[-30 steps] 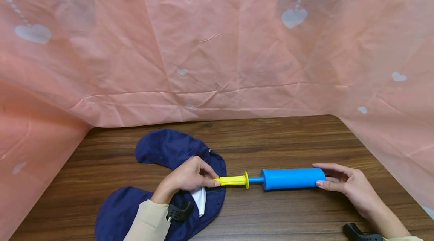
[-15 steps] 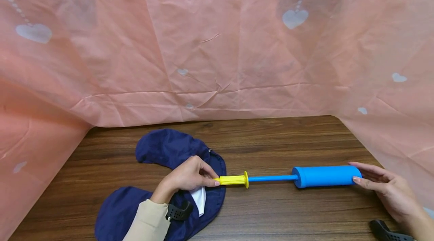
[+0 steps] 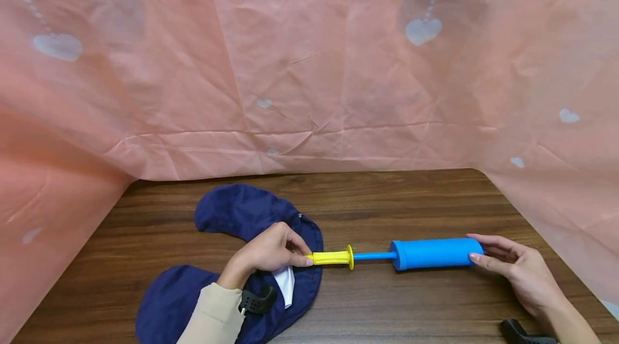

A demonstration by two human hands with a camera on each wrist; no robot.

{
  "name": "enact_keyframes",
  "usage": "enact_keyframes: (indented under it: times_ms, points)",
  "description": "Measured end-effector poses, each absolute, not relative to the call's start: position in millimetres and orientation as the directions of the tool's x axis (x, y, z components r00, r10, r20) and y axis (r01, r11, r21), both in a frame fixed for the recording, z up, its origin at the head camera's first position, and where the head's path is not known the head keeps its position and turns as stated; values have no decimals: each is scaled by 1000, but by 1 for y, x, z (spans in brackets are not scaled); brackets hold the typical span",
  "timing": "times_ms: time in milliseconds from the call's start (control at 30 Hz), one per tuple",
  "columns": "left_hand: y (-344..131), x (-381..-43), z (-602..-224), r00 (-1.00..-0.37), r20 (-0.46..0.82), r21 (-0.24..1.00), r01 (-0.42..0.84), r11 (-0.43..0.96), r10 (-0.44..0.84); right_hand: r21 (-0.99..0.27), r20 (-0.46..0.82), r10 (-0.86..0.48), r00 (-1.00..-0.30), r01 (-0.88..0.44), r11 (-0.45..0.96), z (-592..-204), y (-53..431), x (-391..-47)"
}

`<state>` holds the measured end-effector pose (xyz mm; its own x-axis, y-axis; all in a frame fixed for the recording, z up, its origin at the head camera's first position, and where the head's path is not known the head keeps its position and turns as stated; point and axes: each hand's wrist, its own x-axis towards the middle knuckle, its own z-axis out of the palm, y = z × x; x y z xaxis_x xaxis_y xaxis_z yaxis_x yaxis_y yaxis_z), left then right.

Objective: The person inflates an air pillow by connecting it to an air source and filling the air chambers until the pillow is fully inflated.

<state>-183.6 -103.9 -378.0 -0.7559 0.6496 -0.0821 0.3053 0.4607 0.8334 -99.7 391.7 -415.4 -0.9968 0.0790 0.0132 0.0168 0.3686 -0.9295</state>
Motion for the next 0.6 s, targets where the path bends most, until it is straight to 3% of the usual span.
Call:
enact_keyframes:
  times_ms: [167, 367, 600]
  points:
    - [-104, -184, -379, -750, -72, 833, 318, 453, 658, -883, -17, 72, -997, 49, 467, -412, 365, -99]
    - [-105, -183, -379, -750, -72, 830, 320, 456, 657, -890, -77, 32, -997, 83, 449, -408, 339, -101]
    - [-104, -183, -379, -750, -87, 840, 299, 453, 656, -897, -47, -28, -999, 30, 441, -409, 323, -102]
